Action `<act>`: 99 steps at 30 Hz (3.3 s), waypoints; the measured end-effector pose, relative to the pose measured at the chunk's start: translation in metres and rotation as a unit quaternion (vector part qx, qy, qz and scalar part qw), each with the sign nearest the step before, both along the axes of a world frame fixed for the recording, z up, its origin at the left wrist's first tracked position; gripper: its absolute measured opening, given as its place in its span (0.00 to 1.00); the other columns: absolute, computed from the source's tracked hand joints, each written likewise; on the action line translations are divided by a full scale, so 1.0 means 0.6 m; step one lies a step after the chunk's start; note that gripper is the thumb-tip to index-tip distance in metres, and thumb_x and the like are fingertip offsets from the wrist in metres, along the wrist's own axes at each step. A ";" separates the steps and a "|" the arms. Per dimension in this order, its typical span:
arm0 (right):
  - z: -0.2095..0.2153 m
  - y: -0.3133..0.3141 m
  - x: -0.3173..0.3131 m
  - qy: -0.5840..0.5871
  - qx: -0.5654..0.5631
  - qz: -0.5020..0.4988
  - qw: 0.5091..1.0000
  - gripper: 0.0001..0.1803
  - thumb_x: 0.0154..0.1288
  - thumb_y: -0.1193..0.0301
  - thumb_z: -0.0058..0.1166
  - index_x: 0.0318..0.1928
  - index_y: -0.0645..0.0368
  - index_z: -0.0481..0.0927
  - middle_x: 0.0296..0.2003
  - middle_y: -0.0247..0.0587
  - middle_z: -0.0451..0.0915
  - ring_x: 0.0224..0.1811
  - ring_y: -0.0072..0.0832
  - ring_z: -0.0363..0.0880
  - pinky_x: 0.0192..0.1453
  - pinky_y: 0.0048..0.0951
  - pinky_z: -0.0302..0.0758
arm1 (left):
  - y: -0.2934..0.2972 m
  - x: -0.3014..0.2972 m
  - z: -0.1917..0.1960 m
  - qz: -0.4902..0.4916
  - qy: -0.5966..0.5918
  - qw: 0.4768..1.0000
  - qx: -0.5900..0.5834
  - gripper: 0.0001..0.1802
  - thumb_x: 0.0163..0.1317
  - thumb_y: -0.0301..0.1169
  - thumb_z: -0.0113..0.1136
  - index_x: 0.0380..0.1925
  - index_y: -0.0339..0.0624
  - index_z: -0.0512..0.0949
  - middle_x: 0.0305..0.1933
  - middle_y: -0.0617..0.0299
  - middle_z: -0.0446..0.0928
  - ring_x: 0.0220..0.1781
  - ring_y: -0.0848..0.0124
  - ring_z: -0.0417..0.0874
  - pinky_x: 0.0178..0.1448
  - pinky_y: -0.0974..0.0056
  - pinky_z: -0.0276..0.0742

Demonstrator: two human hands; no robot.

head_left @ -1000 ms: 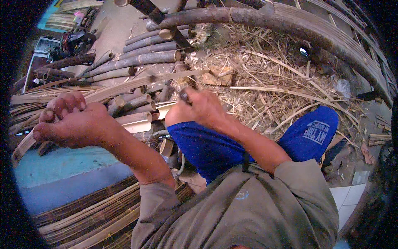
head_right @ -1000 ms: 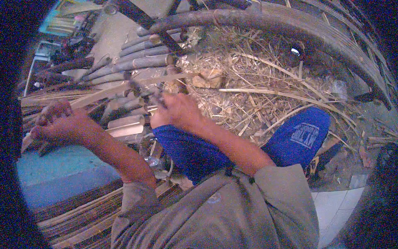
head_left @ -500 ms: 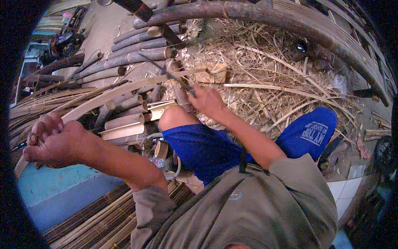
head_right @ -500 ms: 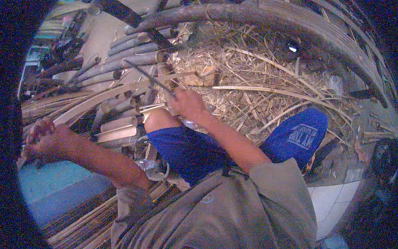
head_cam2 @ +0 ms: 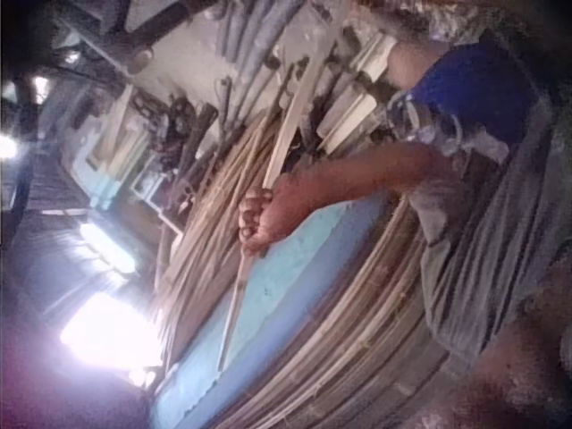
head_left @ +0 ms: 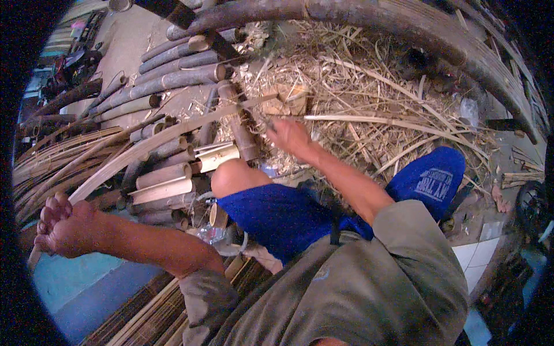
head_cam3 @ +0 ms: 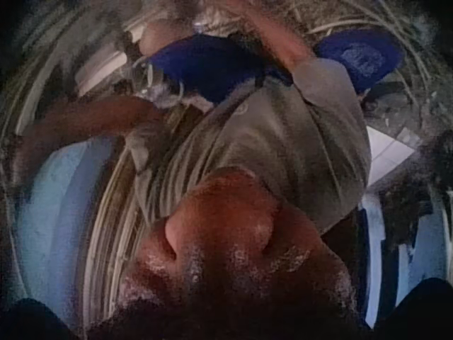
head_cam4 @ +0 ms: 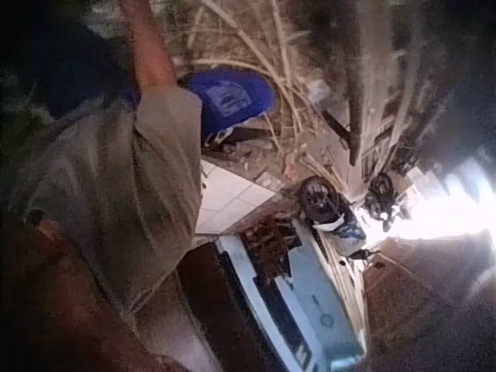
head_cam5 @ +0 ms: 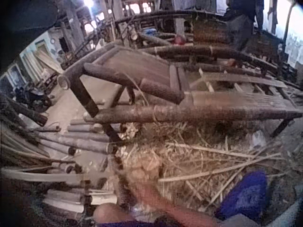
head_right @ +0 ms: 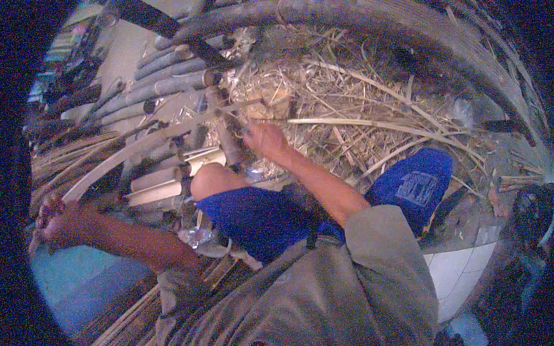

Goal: The person splits bamboo strips with a knife and weaves them into a bamboo frame. They repeatedly cut, trim, and insert the strips into the frame structure.

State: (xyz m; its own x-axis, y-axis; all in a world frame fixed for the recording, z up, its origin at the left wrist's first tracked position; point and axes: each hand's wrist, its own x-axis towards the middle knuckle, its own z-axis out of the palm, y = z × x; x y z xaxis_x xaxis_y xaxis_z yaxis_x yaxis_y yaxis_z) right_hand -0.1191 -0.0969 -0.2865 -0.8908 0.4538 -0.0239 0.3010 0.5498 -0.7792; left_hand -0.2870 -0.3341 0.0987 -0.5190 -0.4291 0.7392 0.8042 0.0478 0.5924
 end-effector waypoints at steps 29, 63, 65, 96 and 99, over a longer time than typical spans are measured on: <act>0.309 -0.069 0.079 0.103 -0.060 0.023 0.993 0.17 0.66 0.60 0.56 0.41 0.63 0.77 0.29 0.59 0.81 0.35 0.57 0.81 0.38 0.51 0.76 | 0.069 0.099 0.001 -0.369 -0.021 0.929 0.018 0.25 0.67 0.62 0.52 0.33 0.52 0.72 0.18 0.70 0.63 0.16 0.77 0.62 0.21 0.70 0.55; 0.281 -0.111 0.101 0.107 0.027 0.048 0.993 0.17 0.66 0.58 0.55 0.41 0.60 0.76 0.28 0.60 0.81 0.32 0.60 0.81 0.37 0.54 0.77 | 0.105 0.188 -0.011 -0.151 -0.016 0.987 0.045 0.31 0.65 0.68 0.47 0.27 0.51 0.63 0.16 0.72 0.56 0.14 0.80 0.52 0.17 0.73 0.47; 0.250 -0.089 0.093 0.069 0.006 0.034 0.997 0.18 0.66 0.56 0.54 0.43 0.60 0.76 0.29 0.61 0.81 0.33 0.60 0.82 0.38 0.55 0.77 | 0.097 0.185 -0.003 -0.133 -0.020 0.989 0.055 0.31 0.66 0.68 0.47 0.27 0.51 0.63 0.16 0.72 0.57 0.14 0.80 0.52 0.17 0.72 0.47; -0.168 0.086 0.051 -0.124 0.019 -0.042 0.991 0.20 0.64 0.58 0.56 0.41 0.66 0.78 0.38 0.64 0.82 0.42 0.61 0.81 0.49 0.55 0.77 | 0.045 0.027 0.004 -0.062 -0.027 0.995 0.074 0.31 0.65 0.65 0.52 0.21 0.51 0.64 0.17 0.70 0.59 0.15 0.77 0.56 0.16 0.70 0.49; -0.162 0.081 0.065 -0.065 0.045 -0.043 0.996 0.21 0.65 0.57 0.54 0.43 0.66 0.79 0.39 0.64 0.82 0.45 0.59 0.81 0.50 0.53 0.76 | 0.012 0.009 -0.012 -0.079 -0.076 0.988 0.105 0.29 0.67 0.62 0.52 0.20 0.52 0.64 0.17 0.70 0.59 0.15 0.77 0.57 0.16 0.71 0.51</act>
